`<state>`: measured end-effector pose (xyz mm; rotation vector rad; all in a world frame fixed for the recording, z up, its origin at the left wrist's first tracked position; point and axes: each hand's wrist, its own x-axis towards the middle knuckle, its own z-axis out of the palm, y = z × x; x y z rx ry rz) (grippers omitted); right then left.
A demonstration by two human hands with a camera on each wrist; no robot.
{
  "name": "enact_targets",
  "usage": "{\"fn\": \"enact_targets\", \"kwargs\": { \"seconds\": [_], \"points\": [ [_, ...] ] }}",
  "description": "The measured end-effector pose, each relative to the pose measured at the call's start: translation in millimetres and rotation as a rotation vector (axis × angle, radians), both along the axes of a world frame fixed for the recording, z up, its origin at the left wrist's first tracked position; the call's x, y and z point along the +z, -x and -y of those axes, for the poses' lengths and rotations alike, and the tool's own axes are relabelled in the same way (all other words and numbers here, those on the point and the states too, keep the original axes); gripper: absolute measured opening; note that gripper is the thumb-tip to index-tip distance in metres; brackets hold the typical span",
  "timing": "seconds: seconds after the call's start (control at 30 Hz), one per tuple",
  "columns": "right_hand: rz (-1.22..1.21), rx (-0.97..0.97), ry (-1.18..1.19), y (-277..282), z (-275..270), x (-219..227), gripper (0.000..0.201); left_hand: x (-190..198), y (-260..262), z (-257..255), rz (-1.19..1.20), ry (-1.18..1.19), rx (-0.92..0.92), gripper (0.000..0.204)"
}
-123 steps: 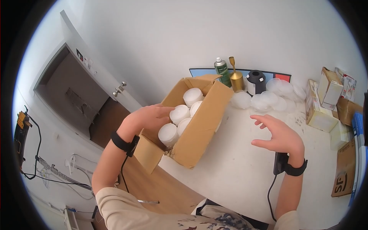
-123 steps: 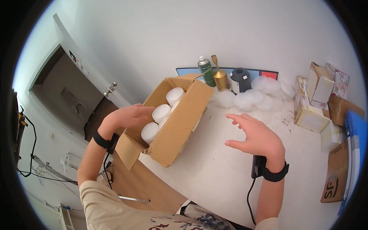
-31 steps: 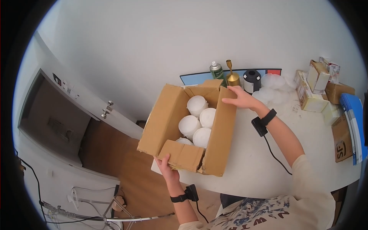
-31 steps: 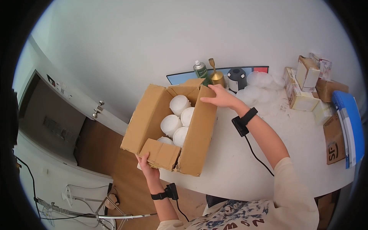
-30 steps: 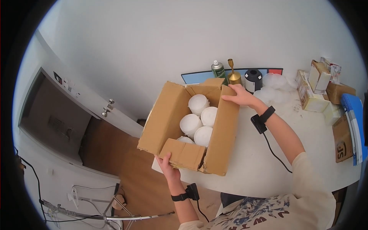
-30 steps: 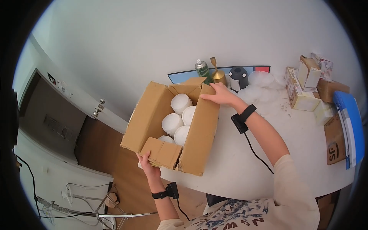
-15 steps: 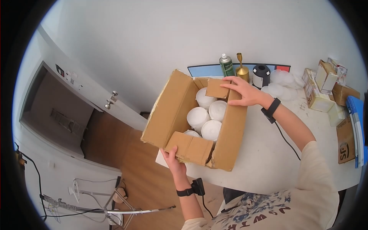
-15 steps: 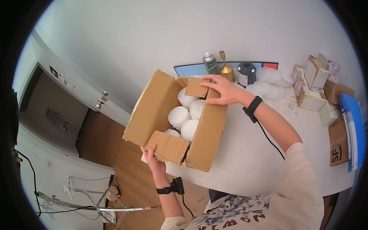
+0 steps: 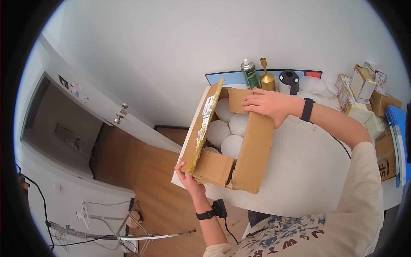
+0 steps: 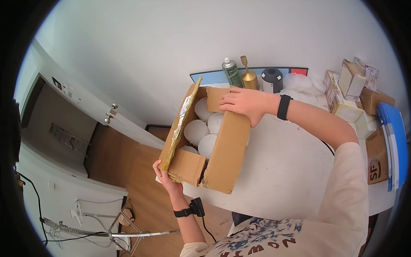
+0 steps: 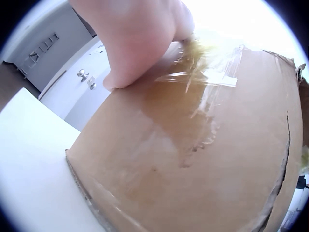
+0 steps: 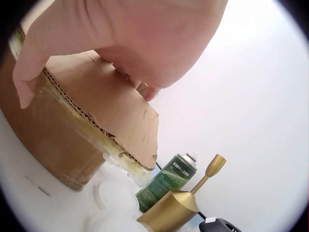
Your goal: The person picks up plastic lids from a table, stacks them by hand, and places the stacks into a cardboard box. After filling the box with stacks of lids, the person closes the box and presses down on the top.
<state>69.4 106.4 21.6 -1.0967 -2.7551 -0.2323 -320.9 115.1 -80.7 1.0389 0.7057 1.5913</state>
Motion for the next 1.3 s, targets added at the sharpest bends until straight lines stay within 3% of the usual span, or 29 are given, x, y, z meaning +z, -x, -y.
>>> {"fn": "enact_targets", "kwargs": {
  "seconds": [0.1,0.3,0.37,0.53,0.6,0.73,0.8,0.93,1.0,1.03,1.1,1.3],
  "points": [
    [0.059,0.035,0.022,-3.0,-4.9,7.4,0.089,-1.4,5.1,-1.8,-0.038,-0.042,-0.034,0.021],
    [0.120,0.166,-0.001,-19.1,-8.2,24.6,0.092,0.8,4.8,-2.5,0.109,-0.199,-0.203,0.019],
    [0.105,0.189,0.019,-25.2,-11.1,31.9,0.088,5.0,-1.5,-3.2,-0.101,-0.136,0.008,0.015],
    [-0.035,0.221,0.073,-31.0,-25.1,49.5,0.072,1.1,0.8,-7.4,-0.131,-0.143,0.020,0.015],
    [-0.141,-0.040,0.234,-21.9,-29.1,61.3,0.061,0.0,1.6,-7.8,-0.148,-0.146,0.020,0.017],
    [-0.268,0.025,0.039,0.9,-42.7,54.5,0.056,-0.3,3.4,-7.2,-0.150,-0.137,0.022,0.017],
    [-0.338,0.109,-0.183,12.9,-55.5,41.5,0.052,-0.3,4.0,-7.1,-0.145,-0.132,0.018,0.017],
    [-0.413,0.073,-0.221,42.0,-67.4,13.9,0.054,-1.0,3.1,-6.6,-0.169,-0.105,0.029,0.015],
    [-0.364,-0.106,-0.191,58.7,-74.6,-9.5,0.058,-0.3,3.7,-6.1,-0.162,-0.098,0.029,0.015],
    [-0.366,-0.102,-0.190,63.0,-75.1,-16.0,0.058,1.1,3.9,-5.6,-0.152,-0.090,0.016,0.014],
    [-0.316,-0.230,0.058,71.4,-70.8,-20.5,0.061,2.9,3.8,-4.9,-0.142,-0.076,0.006,0.013],
    [-0.244,-0.430,0.154,85.5,-71.3,-16.4,0.076,5.8,-3.6,-5.7,-0.169,-0.095,0.049,0.016]
  ]
}}
